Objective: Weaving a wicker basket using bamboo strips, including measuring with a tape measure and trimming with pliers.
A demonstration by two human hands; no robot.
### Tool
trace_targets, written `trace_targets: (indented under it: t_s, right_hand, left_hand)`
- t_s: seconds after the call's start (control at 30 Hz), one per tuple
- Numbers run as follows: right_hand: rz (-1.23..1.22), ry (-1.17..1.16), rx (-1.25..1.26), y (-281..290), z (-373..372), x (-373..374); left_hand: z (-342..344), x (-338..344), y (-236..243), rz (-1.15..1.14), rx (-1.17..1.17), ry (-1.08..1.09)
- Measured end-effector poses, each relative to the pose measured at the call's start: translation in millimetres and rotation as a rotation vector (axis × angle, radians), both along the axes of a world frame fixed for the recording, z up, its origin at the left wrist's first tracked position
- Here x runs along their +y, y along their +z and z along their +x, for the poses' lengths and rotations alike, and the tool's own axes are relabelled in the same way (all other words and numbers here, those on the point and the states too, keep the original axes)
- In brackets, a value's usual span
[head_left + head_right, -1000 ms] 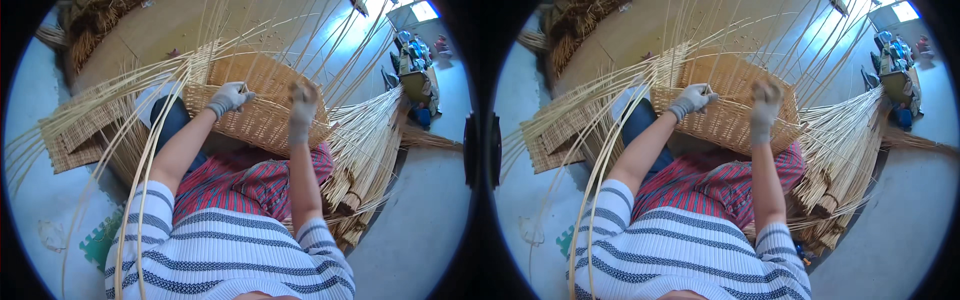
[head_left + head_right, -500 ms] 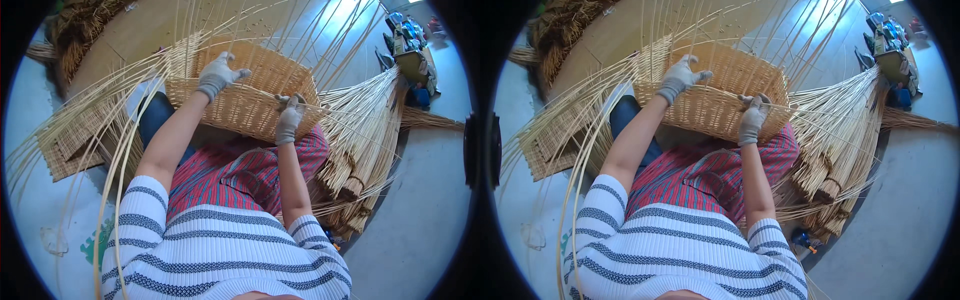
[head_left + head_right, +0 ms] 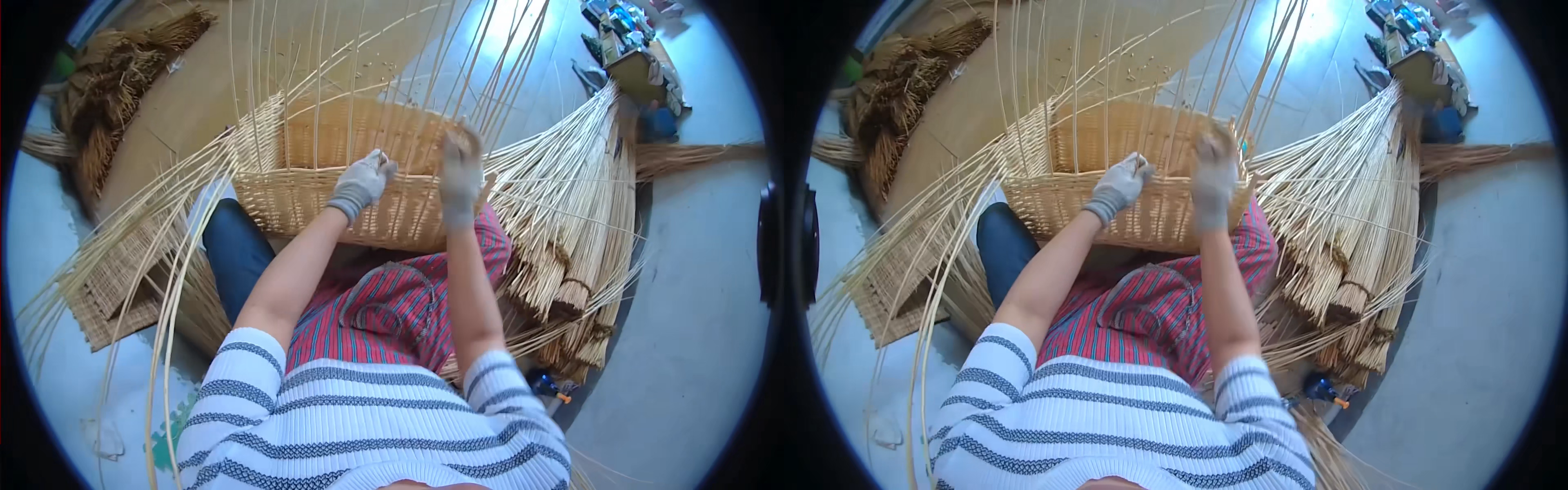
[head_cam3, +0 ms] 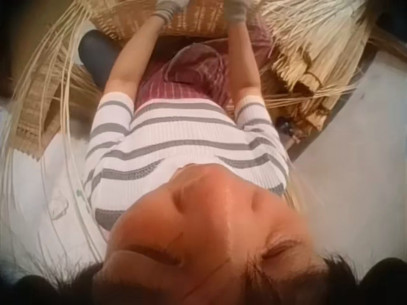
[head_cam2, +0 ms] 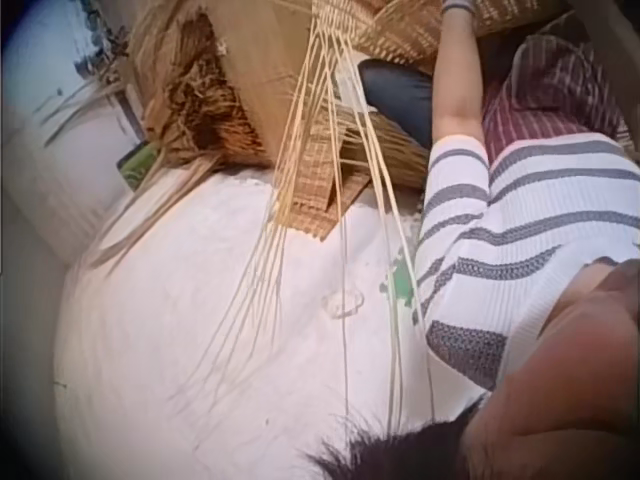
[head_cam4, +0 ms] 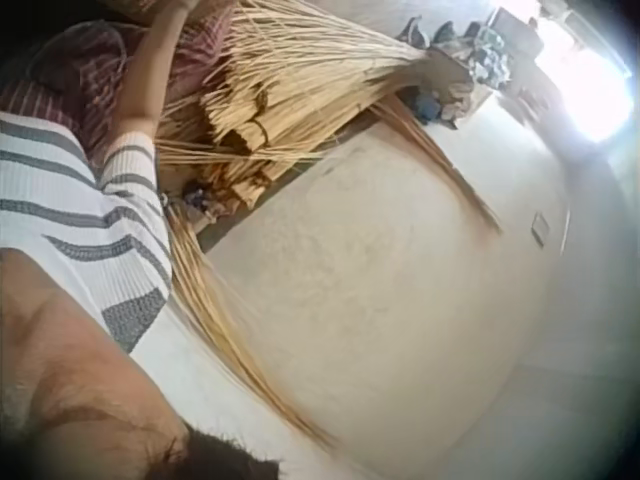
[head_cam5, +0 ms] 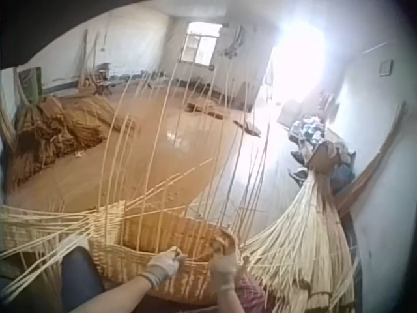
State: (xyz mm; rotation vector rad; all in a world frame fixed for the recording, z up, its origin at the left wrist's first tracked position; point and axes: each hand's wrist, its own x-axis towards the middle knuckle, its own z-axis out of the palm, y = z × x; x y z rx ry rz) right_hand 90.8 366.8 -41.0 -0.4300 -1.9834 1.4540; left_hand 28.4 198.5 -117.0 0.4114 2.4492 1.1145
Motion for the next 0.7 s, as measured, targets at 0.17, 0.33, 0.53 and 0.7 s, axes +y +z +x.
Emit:
trace_targets:
  t_s: [0.17,0.33,0.53,0.7]
  right_hand:
    - [0.191,0.097,0.18,32,-59,9]
    - [-0.21,-0.075,-0.013,-88,87,92]
    - [-0.5,-0.308,-0.087,-49,116,107]
    - [0.277,0.104,-0.026,18,-25,94]
  left_hand:
    - [4,1,8,0.006,0.153,0.113]
    - [10,-5,44,0.112,-0.049,0.083]
    - [35,67,55,0.423,-0.106,0.044]
    - [30,111,28,0.032,-0.012,0.005]
